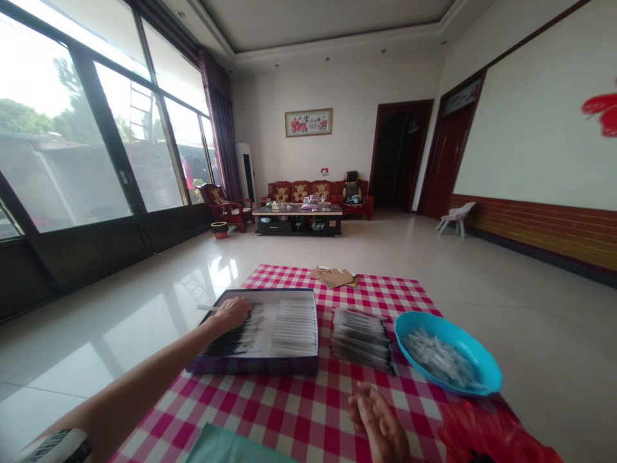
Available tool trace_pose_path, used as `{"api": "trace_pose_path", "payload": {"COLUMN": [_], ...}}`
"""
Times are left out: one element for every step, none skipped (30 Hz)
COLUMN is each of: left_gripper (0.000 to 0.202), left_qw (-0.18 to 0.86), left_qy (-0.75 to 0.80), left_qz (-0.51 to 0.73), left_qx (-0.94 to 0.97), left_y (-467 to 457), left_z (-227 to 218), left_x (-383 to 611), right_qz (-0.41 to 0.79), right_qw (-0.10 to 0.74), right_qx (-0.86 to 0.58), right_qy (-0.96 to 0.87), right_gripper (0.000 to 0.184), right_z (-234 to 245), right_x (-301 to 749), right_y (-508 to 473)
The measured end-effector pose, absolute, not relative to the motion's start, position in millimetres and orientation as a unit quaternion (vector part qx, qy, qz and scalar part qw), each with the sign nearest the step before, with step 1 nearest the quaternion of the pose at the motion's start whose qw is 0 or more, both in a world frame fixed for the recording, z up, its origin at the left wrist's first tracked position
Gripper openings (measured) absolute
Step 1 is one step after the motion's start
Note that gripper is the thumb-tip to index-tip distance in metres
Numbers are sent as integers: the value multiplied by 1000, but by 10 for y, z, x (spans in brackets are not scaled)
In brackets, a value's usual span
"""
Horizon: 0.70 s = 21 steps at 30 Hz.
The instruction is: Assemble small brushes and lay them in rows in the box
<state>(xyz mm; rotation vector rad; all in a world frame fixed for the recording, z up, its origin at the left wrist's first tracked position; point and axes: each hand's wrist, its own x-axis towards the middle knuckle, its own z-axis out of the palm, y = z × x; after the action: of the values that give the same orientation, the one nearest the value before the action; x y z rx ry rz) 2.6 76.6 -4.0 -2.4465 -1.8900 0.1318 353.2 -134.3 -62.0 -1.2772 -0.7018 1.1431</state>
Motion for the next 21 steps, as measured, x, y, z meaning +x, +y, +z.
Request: {"api": "trace_pose_path", "payload": {"left_gripper": [32,31,31,30,30,30,30,29,26,22,18,19,24,29,33,36,37,39,39,40,40], "left_qw": [30,35,39,42,45,48,51,54,56,58,61,63,65,67,69,72,75,78,82,85,87], "left_qy": [-598,-585,-573,-561,-551,-542,-534,-528,-523,-520,-517,-516,-515,-515,-515,-517,-519,-522,-524,-526,-527], "left_qz": [47,52,55,58,61,64,67,71,74,76,77,77,75,73,71,68,65,62,59,57,57], "left_qx": [-800,-808,-817,-825,-831,-837,-841,-845,-847,-849,-850,-851,-851,-852,-851,-850,-849,-847,-846,-844,-844], "left_y": [805,841,871,897,917,932,943,951,956,960,964,969,975,983,994,1008,1025,1044,1065,1088,1110], "left_z": [-54,-69,-84,-99,-113,-126,-137,-146,-153,-157,-159,-160,-159,-157,-154,-150,-148,-146,-145,-147,-151], "left_x": [102,172,232,280,312,330,335,327,310,287,259,230,202,177,156,142,134,133,138,148,161], "right_qz": [493,493,494,494,493,493,494,495,497,499,501,502,499,497,493,484,472,459,445,434,426], "right_qw": [595,592,591,591,595,597,599,599,598,596,595,595,597,598,601,606,612,620,627,633,636], "right_qx": [-555,-557,-557,-555,-552,-549,-547,-546,-546,-547,-548,-549,-550,-551,-552,-554,-557,-560,-563,-565,-566], "right_qy": [-307,-311,-313,-314,-314,-314,-314,-314,-312,-310,-308,-306,-304,-303,-303,-303,-302,-302,-302,-303,-306], "right_gripper": [60,61,61,62,62,62,61,61,61,61,61,61,61,61,61,60,59,57,55,53,52], "right_z": [-632,-645,-660,-677,-693,-707,-719,-727,-730,-728,-722,-714,-704,-695,-689,-687,-690,-698,-710,-725,-741], "right_x": [3535,3538,3542,3545,3548,3550,3553,3555,3557,3558,3557,3554,3547,3537,3523,3506,3488,3470,3454,3440,3431], "right_y": [-1343,-1341,-1339,-1336,-1333,-1330,-1327,-1325,-1322,-1320,-1319,-1318,-1319,-1320,-1322,-1325,-1327,-1329,-1329,-1327,-1325]}}
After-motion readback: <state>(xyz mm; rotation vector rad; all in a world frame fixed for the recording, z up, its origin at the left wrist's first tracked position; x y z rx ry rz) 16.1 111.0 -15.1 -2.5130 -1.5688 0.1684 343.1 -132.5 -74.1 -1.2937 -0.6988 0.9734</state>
